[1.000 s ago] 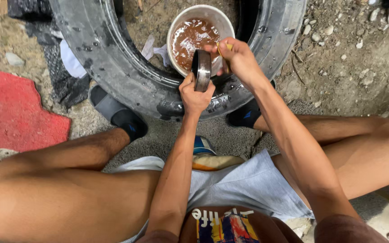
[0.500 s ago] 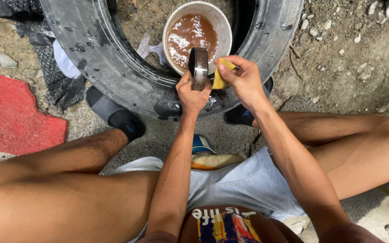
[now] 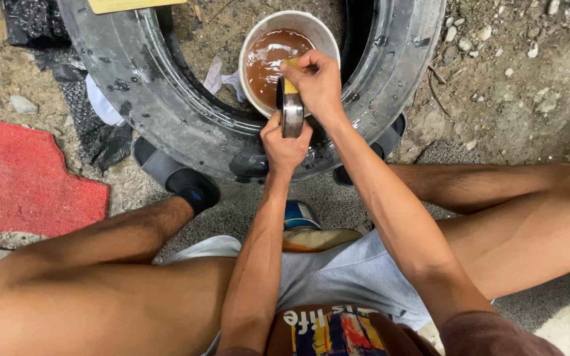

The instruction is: The person sits on the ground and uses a yellow sponge to scrub a small metal object with water from a white bucket. They repeatedly dip the sponge into the bucket and scrub the object's surfaces.

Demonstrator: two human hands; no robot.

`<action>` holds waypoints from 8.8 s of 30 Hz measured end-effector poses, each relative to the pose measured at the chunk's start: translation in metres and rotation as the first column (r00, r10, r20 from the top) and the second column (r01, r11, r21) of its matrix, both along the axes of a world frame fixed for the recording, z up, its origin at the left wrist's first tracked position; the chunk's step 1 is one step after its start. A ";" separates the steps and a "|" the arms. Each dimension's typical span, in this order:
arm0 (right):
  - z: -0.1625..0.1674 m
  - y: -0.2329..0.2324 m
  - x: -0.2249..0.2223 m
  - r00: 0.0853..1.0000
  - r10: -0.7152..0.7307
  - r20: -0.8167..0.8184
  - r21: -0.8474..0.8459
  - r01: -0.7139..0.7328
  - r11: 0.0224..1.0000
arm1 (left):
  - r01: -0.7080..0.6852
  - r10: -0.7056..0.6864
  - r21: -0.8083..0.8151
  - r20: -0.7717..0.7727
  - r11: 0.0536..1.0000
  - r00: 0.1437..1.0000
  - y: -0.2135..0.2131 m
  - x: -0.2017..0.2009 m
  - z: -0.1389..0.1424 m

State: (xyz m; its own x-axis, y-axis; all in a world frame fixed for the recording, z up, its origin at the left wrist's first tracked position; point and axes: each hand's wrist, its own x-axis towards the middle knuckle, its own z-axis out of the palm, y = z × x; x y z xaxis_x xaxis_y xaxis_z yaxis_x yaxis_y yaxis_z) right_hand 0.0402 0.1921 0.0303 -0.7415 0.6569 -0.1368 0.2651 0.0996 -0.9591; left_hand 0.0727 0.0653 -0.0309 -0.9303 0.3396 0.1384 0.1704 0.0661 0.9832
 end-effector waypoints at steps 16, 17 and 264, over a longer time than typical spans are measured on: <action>0.006 0.007 -0.014 0.998 -0.012 -0.062 -0.332 -0.009 0.943 | -0.018 0.018 -0.004 -0.075 1.000 0.997 0.005 0.000 -0.001; 0.006 0.004 -0.009 0.992 -0.045 -0.115 -0.416 -0.007 0.909 | -0.020 0.019 -0.034 -0.026 0.999 0.999 0.005 0.001 -0.001; 0.021 -0.082 0.082 0.999 0.024 0.028 0.402 -0.033 0.915 | -0.207 0.006 0.547 0.345 0.811 0.939 0.006 -0.039 -0.007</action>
State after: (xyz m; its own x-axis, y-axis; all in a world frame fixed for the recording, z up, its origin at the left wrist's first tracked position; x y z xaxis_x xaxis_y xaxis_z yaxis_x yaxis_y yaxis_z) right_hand 0.1219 0.1096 0.0514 -0.7604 0.6386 0.1180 0.2769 0.4833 -0.8305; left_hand 0.0339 0.0717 -0.0380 -0.9816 0.1886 -0.0296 -0.1255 -0.5204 0.8446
